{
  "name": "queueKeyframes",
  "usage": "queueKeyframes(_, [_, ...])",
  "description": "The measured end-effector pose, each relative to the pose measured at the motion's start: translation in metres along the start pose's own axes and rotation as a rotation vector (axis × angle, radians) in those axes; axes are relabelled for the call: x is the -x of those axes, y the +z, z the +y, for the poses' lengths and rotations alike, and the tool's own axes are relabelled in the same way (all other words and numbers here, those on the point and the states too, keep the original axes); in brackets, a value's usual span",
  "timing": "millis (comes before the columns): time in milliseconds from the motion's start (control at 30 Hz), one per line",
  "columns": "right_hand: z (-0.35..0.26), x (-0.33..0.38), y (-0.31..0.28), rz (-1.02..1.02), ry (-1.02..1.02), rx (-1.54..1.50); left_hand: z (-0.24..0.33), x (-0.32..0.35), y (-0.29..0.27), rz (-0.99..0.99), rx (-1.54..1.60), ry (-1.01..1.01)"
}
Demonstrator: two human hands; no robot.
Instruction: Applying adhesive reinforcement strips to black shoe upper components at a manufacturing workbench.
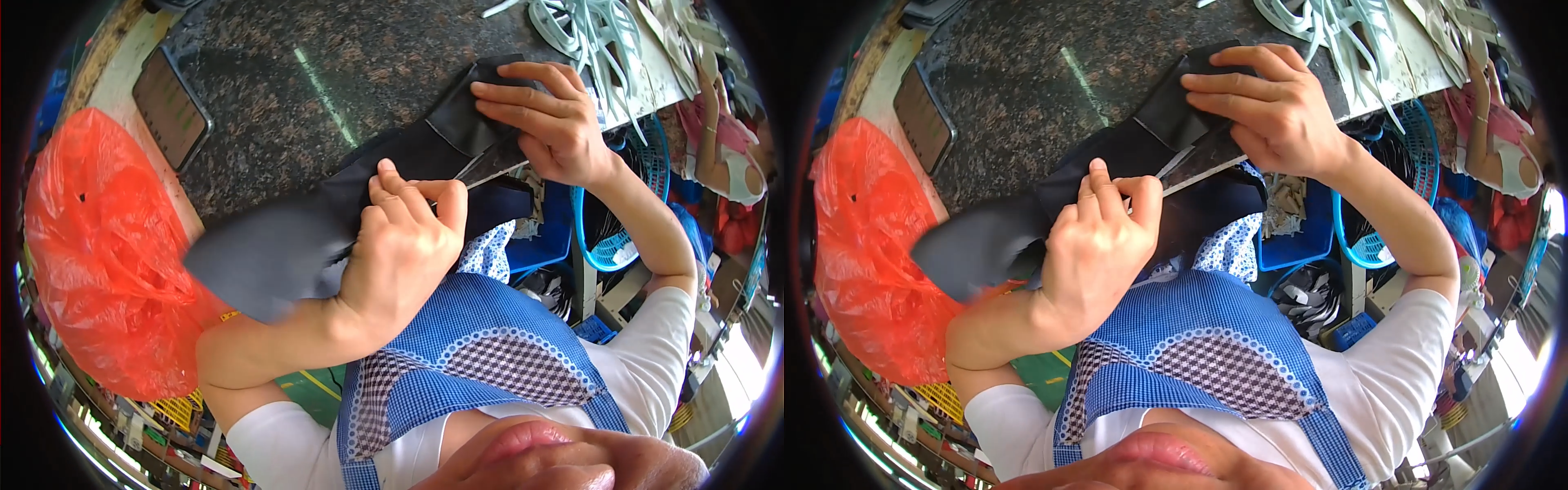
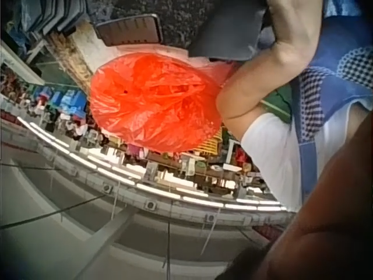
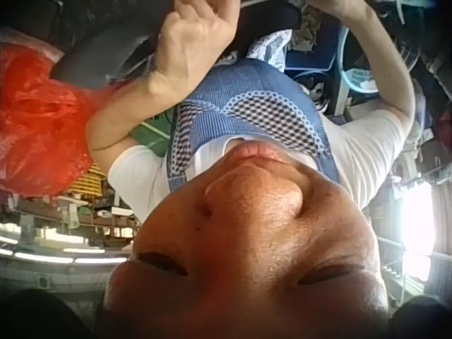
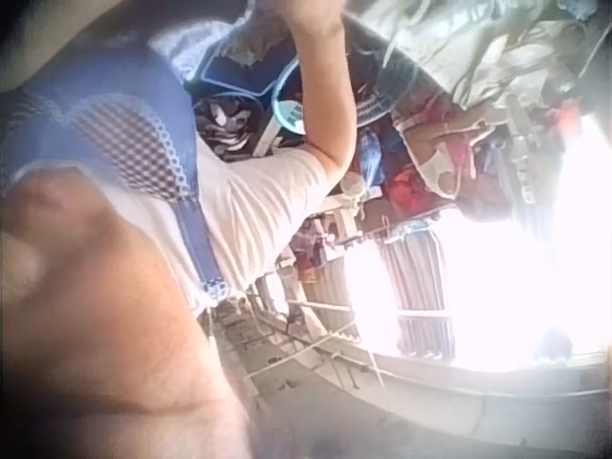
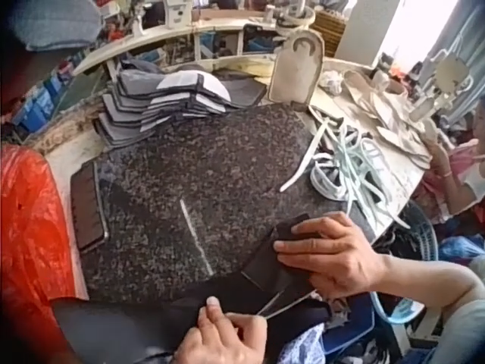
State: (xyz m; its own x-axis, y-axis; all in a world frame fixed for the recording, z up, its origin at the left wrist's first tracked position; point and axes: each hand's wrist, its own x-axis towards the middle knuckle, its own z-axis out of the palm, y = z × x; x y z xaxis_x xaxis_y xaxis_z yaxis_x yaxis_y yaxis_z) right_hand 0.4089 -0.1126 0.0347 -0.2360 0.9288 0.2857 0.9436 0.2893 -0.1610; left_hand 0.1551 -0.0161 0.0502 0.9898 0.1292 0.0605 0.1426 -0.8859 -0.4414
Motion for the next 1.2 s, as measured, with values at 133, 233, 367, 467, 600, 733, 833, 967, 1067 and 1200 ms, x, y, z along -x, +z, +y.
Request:
queueKeyframes(133, [-0.032, -0.036, 0.025, 0.091, -0.09, -0.432, -0.014, -0.008, 0.001, 0.004, 0.141, -0.073])
queueKeyframes(233, [-0.028, -0.049, 0.028, -0.038, 0.223, -0.703, -0.086, -0.015, 0.009, -0.222, 0.772, -0.203])
queueKeyframes(367, [-0.018, -0.053, 0.021, -0.171, 0.281, -0.892, -0.123, 0.02, 0.041, -0.018, 1.011, -0.029])
queueKeyframes(467, [-0.037, -0.062, 0.024, -0.123, -0.105, -0.646, -0.099, 0.034, 0.037, 0.162, 0.647, 0.191])
queueKeyframes(600, [-0.058, -0.07, 0.023, -0.099, -0.085, -0.465, -0.101, 0.051, 0.037, 0.084, 0.722, -0.035])
queueKeyframes(733, [-0.063, -0.085, 0.01, -0.208, 0.04, -0.411, -0.115, 0.073, 0.043, -0.052, 0.966, -0.28])
queueKeyframes(833, [-0.101, -0.102, 0.044, -0.083, 0.006, -0.516, -0.117, 0.073, 0.045, -0.048, 0.95, -0.232])
queueKeyframes(967, [-0.095, -0.087, 0.046, -0.132, -0.073, -0.418, -0.109, 0.089, 0.048, 0.058, 0.654, -0.04])
queueKeyframes(1067, [-0.088, -0.089, 0.043, -0.178, -0.216, -0.371, -0.105, 0.1, 0.055, 0.207, 0.432, 0.068])
queueKeyframes(1200, [-0.083, -0.098, 0.039, -0.271, -0.309, -0.361, -0.12, 0.12, 0.044, 0.039, 0.433, 0.027])
